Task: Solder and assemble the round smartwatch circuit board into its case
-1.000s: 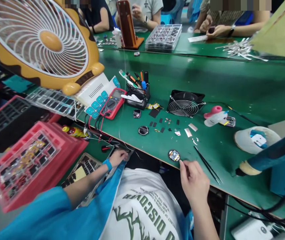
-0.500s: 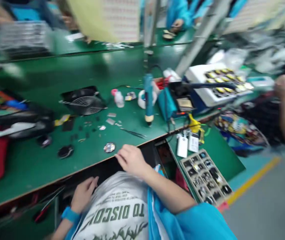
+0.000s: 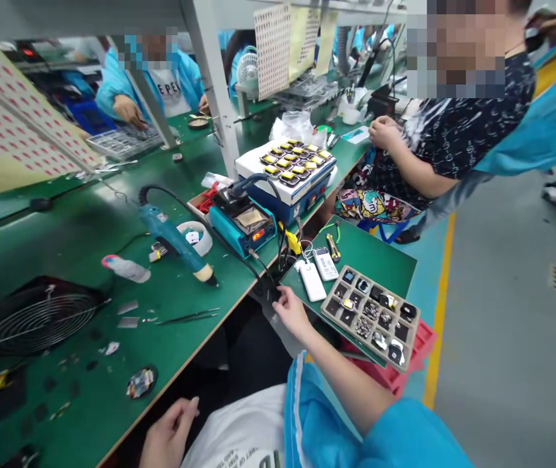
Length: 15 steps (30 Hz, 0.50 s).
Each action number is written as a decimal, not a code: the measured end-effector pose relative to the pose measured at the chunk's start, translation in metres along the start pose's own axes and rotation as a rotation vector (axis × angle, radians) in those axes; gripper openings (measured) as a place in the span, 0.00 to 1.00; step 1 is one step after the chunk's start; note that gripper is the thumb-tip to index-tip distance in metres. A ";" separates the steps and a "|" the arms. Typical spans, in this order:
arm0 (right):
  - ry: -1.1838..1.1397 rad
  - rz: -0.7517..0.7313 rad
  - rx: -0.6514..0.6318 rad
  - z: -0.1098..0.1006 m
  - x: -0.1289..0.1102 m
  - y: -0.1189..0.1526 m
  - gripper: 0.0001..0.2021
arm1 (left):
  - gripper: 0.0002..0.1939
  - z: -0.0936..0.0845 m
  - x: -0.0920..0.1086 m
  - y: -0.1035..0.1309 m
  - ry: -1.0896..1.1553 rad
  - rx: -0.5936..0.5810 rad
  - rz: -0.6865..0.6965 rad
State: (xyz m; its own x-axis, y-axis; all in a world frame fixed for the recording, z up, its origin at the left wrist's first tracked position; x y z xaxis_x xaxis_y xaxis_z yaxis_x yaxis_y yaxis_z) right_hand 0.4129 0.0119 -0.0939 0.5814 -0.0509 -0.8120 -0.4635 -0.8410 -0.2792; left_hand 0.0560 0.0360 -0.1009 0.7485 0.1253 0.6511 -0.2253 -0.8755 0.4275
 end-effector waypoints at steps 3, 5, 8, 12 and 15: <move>-0.001 -0.025 -0.036 0.008 -0.010 0.002 0.17 | 0.33 0.005 0.017 -0.001 -0.038 -0.008 0.083; 0.005 -0.043 -0.034 0.007 -0.023 0.004 0.20 | 0.31 0.004 0.022 0.007 -0.060 0.001 0.106; 0.012 -0.047 0.006 -0.008 -0.043 0.011 0.23 | 0.24 -0.005 0.001 0.028 -0.019 0.053 -0.027; 0.029 -0.021 -0.034 -0.013 -0.041 0.012 0.19 | 0.11 -0.026 -0.066 0.069 0.121 0.200 -0.321; 0.198 0.033 -0.138 -0.001 -0.013 0.016 0.21 | 0.12 -0.040 -0.124 0.113 0.263 0.325 -0.535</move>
State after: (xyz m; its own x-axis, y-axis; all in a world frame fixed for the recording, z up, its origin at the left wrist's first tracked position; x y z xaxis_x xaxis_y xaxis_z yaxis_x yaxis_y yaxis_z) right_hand 0.3990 -0.0015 -0.0869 0.6932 -0.1727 -0.6997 -0.3969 -0.9019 -0.1706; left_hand -0.0871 -0.0600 -0.1077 0.5193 0.6533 0.5509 0.3636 -0.7523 0.5494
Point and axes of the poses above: each hand's wrist, its own y-axis away from the middle knuckle, its own z-axis out of the palm, x = y × z, the point moved 8 cm from there along -y, towards the middle knuckle, and after that the axes turned 12 degrees about -z, right-handed, at the moved point
